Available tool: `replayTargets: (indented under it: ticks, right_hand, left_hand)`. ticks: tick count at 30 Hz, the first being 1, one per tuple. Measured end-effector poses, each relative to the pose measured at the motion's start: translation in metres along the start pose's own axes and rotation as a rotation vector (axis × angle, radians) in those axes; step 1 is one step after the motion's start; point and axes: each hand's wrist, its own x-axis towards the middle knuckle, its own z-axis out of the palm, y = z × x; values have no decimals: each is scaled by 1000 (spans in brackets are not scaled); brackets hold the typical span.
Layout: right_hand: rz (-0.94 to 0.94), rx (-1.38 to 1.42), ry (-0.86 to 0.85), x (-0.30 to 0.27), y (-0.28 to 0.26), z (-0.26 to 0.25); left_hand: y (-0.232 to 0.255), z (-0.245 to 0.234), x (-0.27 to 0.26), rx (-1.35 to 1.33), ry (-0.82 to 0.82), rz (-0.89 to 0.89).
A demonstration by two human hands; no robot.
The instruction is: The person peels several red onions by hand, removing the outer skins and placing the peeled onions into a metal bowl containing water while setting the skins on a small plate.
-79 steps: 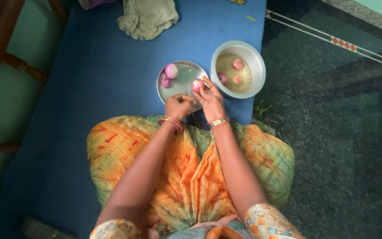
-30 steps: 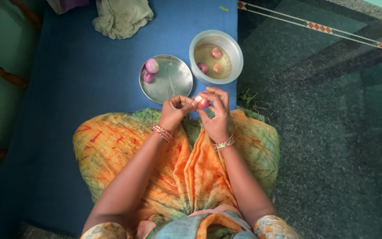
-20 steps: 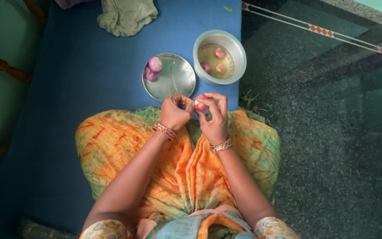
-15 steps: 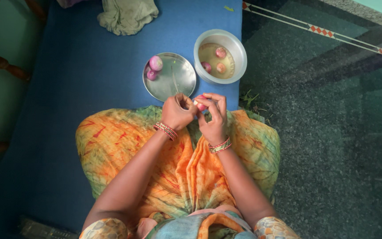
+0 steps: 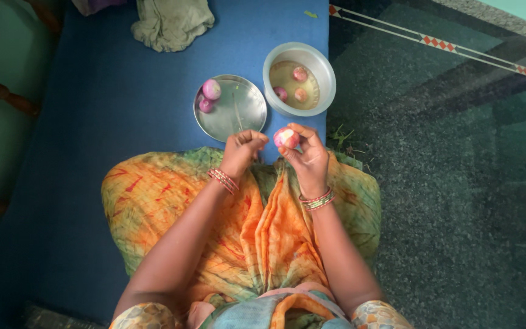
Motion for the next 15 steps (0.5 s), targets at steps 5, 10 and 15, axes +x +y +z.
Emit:
replayTargets:
  ticks: [5, 10, 15]
  right_hand:
    - [-187, -429, 38, -7, -23, 14]
    - [-346, -659, 41, -15, -41, 20]
    - [-395, -664, 19, -25, -48, 19]
  left_hand:
    - [24, 25, -27, 9, -4, 91]
    - [45, 42, -53, 178, 86, 217]
    - [56, 50, -72, 277, 109, 165]
